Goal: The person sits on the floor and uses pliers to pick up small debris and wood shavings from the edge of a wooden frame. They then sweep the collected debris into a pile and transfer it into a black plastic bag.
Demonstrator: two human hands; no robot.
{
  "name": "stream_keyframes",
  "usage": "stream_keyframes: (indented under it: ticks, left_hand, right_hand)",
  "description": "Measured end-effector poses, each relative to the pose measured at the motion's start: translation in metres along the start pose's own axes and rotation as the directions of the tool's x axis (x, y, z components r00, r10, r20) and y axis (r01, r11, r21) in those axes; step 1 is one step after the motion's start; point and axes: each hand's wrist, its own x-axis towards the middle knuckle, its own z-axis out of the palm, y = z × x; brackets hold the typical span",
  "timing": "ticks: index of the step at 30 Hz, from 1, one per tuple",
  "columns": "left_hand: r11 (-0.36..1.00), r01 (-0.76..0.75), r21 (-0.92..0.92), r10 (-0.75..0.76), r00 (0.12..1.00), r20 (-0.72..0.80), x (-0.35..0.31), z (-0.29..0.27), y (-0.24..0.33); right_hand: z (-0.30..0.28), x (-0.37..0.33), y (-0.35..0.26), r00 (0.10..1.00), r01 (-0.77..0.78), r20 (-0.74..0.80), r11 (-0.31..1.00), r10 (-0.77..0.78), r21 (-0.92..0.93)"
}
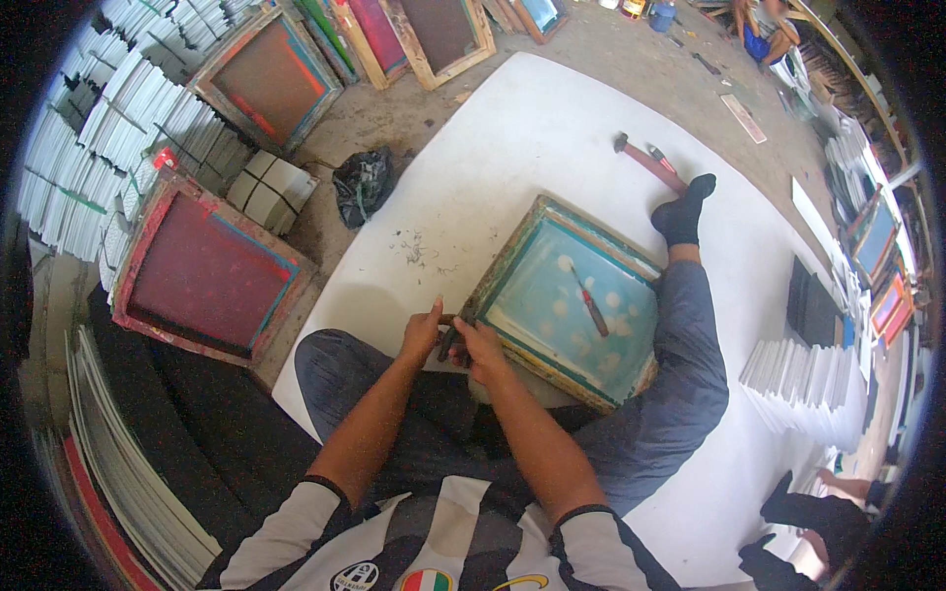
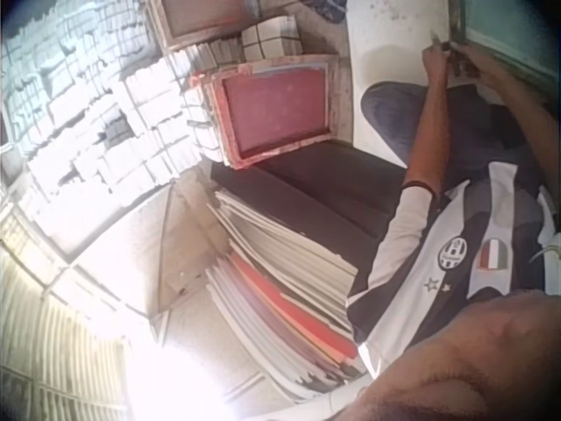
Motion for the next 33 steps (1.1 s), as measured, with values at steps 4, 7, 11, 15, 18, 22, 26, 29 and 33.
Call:
stream_keyframes:
  ticks: [4, 7, 11, 15, 18, 22, 26, 29, 33]
  left_hand:
    - [1.000, -0.002, 0.013, 0.002, 1.000, 0.011, -0.001, -0.004, 0.001]
    - [1.000, 0.016, 0.002, -0.016, 0.999, 0.028, -0.006, -0.004, 0.008]
    - [0.989, 0.143, -0.034, -0.137, 0.982, 0.133, -0.008, -0.005, 0.009]
    - [0.988, 0.119, 0.099, -0.137, 0.971, 0.194, -0.008, 0.004, -0.001]
    - [0.986, 0.105, 0.129, -0.132, 0.967, 0.219, -0.004, 0.005, -0.018]
    - [0.987, 0.127, 0.096, -0.149, 0.952, 0.269, -0.015, 0.010, -0.003]
    - [0.988, 0.117, 0.100, -0.142, 0.946, 0.293, -0.014, 0.009, -0.006]
    - [0.991, 0.104, 0.079, -0.123, 0.945, 0.303, -0.006, 0.006, -0.020]
    - [0.988, 0.116, 0.104, -0.140, 0.953, 0.269, -0.008, 0.012, -0.008]
  right_hand:
    - [0.014, -0.001, -0.002, 0.995, -0.033, -0.094, 0.999, 0.033, 0.000]
    - [0.020, -0.006, -0.005, 0.994, -0.002, -0.111, 1.000, 0.005, 0.026]
    - [0.013, -0.004, 0.002, 0.999, -0.037, 0.014, 0.992, 0.036, 0.124]
    - [0.000, -0.009, 0.007, 0.997, -0.057, -0.052, 0.998, 0.058, 0.029]
    - [0.001, -0.019, 0.010, 0.993, -0.009, -0.121, 1.000, 0.006, -0.029]
    - [-0.012, -0.018, 0.026, 0.956, 0.151, -0.201, 0.945, -0.214, -0.289]
    - [-0.016, -0.007, 0.038, 0.912, 0.149, -0.249, 0.830, -0.324, -0.537]
    - [-0.011, 0.002, 0.049, 0.844, 0.142, -0.286, 0.703, -0.454, -0.697]
    - [-0.024, 0.024, 0.068, 0.859, 0.198, -0.361, 0.885, -0.364, -0.422]
